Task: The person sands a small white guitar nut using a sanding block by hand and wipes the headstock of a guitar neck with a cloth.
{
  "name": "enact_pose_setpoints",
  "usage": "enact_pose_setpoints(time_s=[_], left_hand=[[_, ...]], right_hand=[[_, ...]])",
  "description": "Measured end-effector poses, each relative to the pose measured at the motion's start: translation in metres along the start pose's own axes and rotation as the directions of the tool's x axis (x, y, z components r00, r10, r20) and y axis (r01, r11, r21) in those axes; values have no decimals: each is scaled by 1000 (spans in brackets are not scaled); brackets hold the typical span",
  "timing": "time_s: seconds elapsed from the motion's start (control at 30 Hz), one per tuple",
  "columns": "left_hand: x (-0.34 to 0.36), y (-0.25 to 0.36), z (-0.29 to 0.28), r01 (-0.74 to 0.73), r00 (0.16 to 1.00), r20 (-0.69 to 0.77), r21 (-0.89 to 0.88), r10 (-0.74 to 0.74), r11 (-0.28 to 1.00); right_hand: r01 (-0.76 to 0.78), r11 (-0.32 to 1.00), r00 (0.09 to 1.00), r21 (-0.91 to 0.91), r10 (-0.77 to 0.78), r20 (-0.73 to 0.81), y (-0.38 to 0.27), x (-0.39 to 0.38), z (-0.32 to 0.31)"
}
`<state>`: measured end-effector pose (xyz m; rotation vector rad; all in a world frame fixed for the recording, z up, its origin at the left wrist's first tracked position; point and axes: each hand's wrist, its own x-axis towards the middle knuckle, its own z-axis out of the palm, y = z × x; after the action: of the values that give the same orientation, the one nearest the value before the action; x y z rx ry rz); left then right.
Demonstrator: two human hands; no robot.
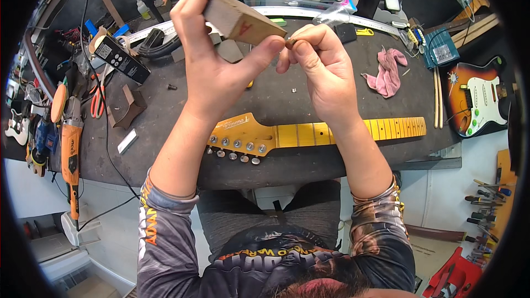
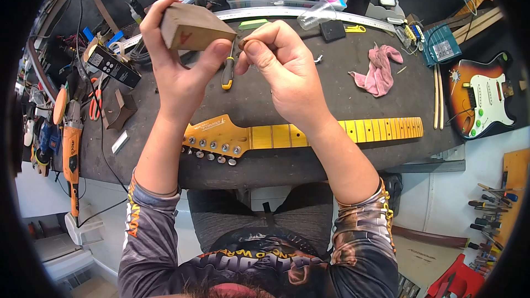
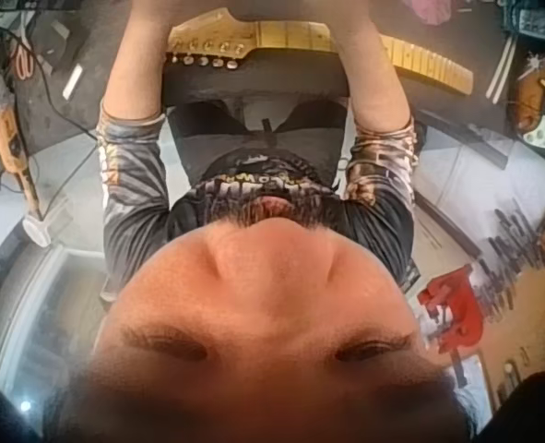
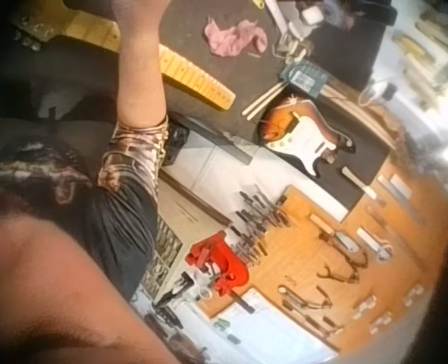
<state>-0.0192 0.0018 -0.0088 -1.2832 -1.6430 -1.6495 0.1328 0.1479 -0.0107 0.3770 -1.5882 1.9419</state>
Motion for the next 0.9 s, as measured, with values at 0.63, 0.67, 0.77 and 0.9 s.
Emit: enact_pose_setpoints(time_s=[0.63,0.67,0.77,0.9], left_hand=[[9,19,-4,-68,995,87,139,56,988],[7,19,-3,-69,995,87,139,58,988],[5,42,3,-341,939,75,78,336,937],[4,30,3,-223,972,90,76,217,972]], right_hand=[[7,1000,1000,10,-7,6,-4,-2,-2],[-8,999,999,39,7,49,-4,-2,-2],[-36,999,994,-41,31,-109,-5,-1,6],[-25,1000,998,16,26,-48,-1,-2,1]])
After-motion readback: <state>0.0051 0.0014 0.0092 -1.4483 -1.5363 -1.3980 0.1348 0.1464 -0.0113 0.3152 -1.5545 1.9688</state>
